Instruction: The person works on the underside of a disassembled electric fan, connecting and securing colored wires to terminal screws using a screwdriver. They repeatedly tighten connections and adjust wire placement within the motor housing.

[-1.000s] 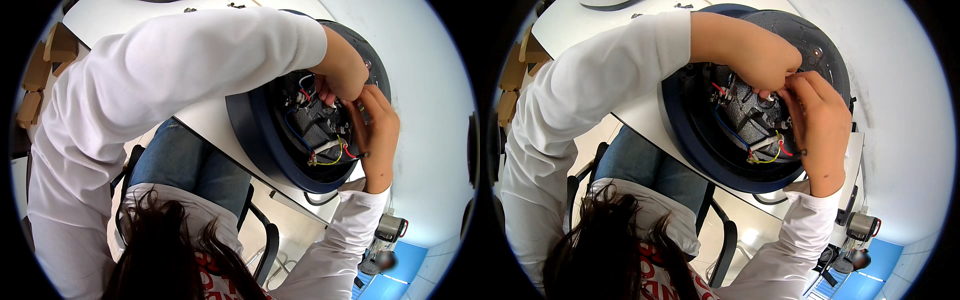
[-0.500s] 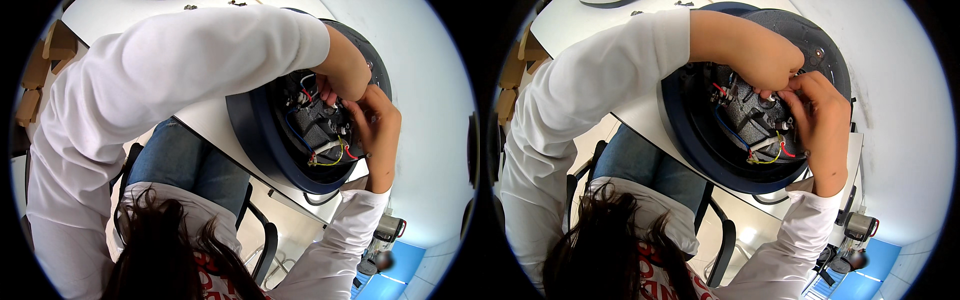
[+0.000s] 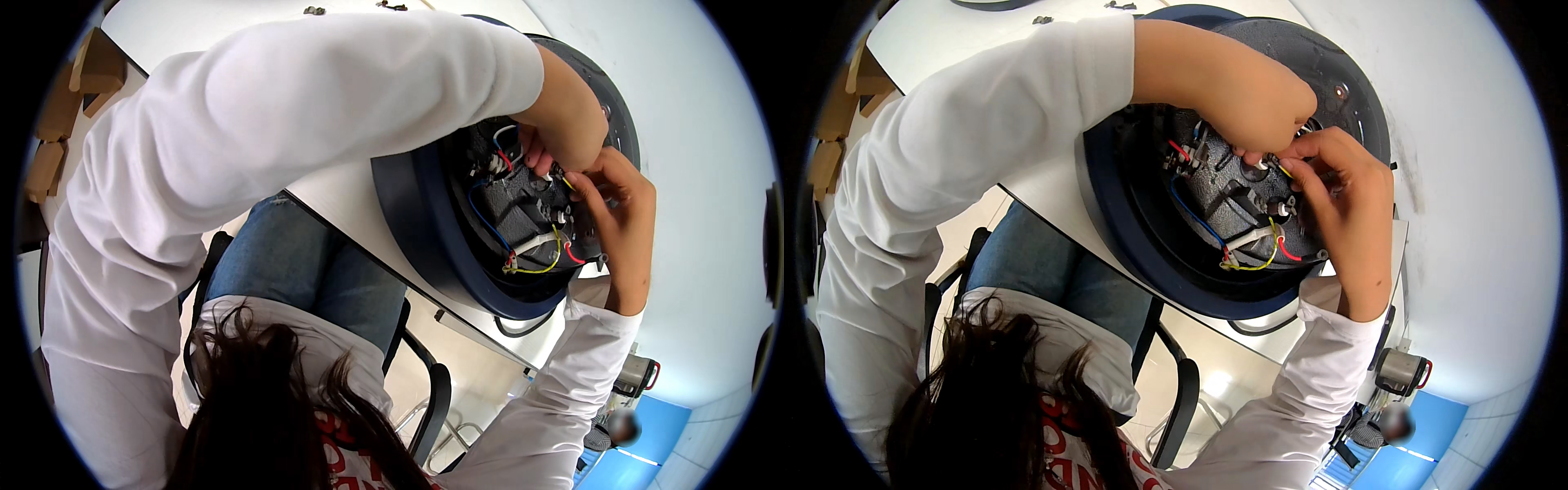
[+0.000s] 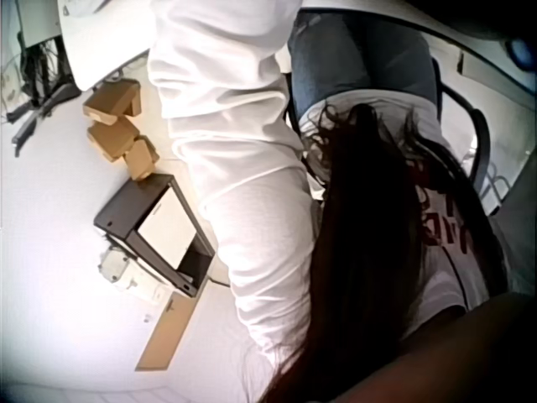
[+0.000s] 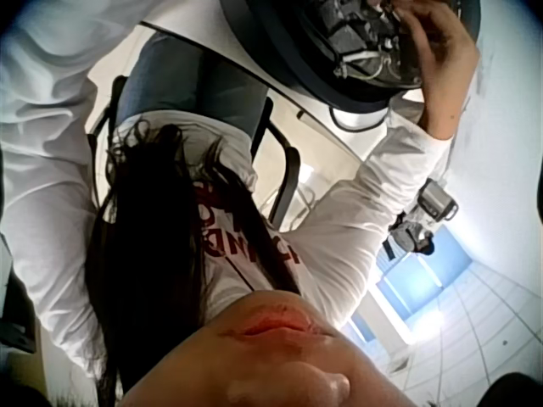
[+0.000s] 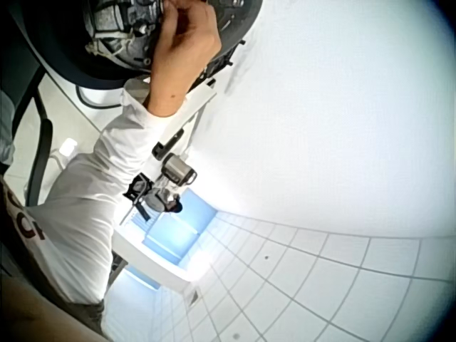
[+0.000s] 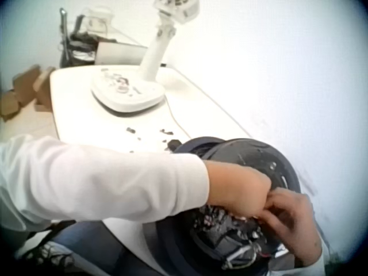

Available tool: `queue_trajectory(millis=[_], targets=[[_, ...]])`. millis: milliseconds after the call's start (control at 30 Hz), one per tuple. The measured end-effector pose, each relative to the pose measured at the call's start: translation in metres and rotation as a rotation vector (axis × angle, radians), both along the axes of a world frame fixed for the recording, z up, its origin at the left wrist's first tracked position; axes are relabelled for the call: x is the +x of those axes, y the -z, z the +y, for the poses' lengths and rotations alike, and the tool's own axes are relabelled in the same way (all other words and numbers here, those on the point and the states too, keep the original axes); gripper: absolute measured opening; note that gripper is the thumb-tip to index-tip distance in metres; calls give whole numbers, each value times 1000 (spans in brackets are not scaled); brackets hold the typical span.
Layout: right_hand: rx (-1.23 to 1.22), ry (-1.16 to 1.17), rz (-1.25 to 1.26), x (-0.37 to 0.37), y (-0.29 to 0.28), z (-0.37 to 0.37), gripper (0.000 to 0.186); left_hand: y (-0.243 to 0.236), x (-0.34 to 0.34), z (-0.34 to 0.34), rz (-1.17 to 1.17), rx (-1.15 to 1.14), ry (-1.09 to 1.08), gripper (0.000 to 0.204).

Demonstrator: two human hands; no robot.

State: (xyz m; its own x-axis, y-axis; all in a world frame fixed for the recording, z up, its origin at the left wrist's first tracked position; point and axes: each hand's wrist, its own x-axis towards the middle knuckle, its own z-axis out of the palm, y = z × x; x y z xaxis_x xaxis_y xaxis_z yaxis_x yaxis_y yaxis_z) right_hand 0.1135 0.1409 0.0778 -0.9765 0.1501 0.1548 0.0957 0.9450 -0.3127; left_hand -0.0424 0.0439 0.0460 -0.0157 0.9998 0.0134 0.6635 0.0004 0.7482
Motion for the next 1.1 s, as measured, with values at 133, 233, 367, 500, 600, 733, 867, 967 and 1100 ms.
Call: queue_trajectory(millis=[133,233,367,500,600,733,867,967,1100], targets=[[29,4,-42,-4,-4,1,9,1,-1,-6,-54,17,10,20],[17,35,-52,-2,-3,1,9,1,2,-3,-21,-1,-6,18],[98,-21,16,-2,1,-3,10,2,0,-5,-34,2,-28,16],[208,-52,35,-4,0,-9,10,1,1,-7,-25,-2,-32,17],[234,-71,61,-5,-1,-10,10,-2,2,-9,29,26,-28,17],[220,-131,47,-5,0,-4,10,-2,1,-12,-33,-1,-34,16],[219,-99,36,-5,2,-3,11,-1,-1,-10,-42,-7,0,14],[254,-165,69,-6,4,1,10,0,0,-8,-43,-4,-19,15],[291,-154,93,-4,3,-2,10,1,-1,-11,-118,24,-26,18]])
